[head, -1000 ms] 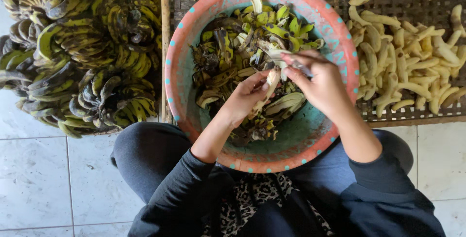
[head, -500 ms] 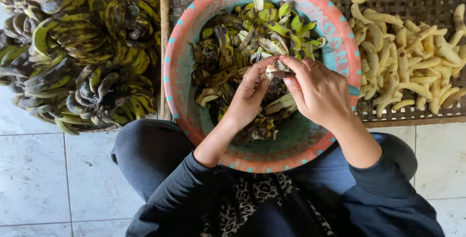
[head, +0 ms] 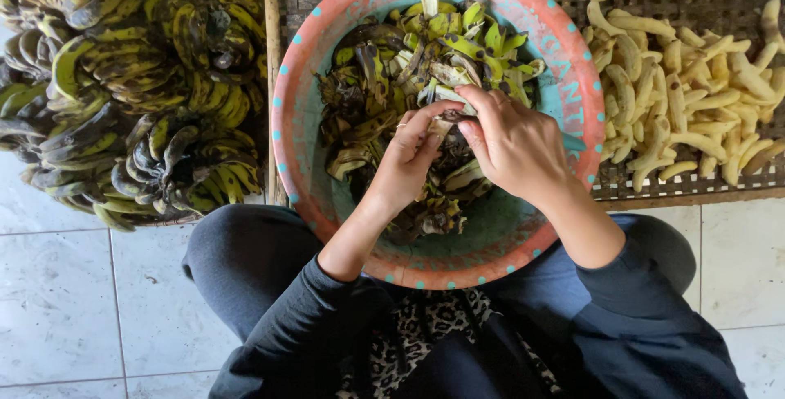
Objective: The person sits on the floor with a large basin of banana peels in front of them and peels bananas one at a time, using a small paring knife to score and remove the peels by hand. Peeled bananas are placed on a woven mat to the right and discarded peels drop into the basin.
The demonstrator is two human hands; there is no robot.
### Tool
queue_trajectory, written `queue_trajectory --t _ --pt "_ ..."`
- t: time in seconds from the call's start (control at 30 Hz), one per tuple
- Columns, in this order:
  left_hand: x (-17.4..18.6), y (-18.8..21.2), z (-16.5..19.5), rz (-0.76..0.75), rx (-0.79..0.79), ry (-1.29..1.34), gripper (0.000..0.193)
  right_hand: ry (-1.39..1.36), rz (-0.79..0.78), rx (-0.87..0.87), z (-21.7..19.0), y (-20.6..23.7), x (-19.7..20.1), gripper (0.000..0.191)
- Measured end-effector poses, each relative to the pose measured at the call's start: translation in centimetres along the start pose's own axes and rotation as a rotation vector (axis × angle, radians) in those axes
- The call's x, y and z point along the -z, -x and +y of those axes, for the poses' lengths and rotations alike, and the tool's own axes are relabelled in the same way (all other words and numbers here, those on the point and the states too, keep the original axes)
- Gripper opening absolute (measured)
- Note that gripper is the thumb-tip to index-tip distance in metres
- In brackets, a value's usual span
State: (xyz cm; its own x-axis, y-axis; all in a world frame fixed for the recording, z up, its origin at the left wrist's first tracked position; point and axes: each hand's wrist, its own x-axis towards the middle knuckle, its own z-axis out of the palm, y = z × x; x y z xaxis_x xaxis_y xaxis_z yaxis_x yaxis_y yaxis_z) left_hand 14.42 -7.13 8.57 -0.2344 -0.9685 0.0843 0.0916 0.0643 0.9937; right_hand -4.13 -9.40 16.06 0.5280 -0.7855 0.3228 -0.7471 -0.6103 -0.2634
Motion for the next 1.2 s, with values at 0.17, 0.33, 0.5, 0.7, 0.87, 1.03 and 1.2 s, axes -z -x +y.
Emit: queue_trajectory --t 0.17,0.33,0.5,0.7,0.87,1.03,1.2 --pt "0.2 0.4 -1.0 -0.012 0.028 0.031 0.045 0.014 0.001 -0.007 0.2 0.7 -0.5 0.033" --pt "0.1 0.1 -1.6 -0.035 0.243 0.280 0.043 0.123 0.040 0.017 0.4 0.9 -1.1 0.032" --pt "0.1 0.3 -1.9 -0.091 0.302 0.365 0.044 -0.048 0.004 -0.125 1.7 1.7 -1.9 0.028" --pt "0.4 0.7 -2.9 -0.069 0.350 0.452 0.050 -0.051 0.156 -0.138 3.2 1.9 -1.8 0.020" --pt "0.4 0.7 -5.5 0.045 0.434 0.694 0.043 -0.015 0.071 -0.260 3.1 2.5 -2.1 0.018" --pt "0.0 0.5 -7.9 0.214 0.367 0.950 0.034 -0.305 -0.165 -0.377 3.3 2.9 -3.4 0.040" --pt "-0.6 0.8 -7.6 0.179 0.294 0.751 0.036 -0.595 -0.423 -0.556 1.5 3.9 -6.5 0.036"
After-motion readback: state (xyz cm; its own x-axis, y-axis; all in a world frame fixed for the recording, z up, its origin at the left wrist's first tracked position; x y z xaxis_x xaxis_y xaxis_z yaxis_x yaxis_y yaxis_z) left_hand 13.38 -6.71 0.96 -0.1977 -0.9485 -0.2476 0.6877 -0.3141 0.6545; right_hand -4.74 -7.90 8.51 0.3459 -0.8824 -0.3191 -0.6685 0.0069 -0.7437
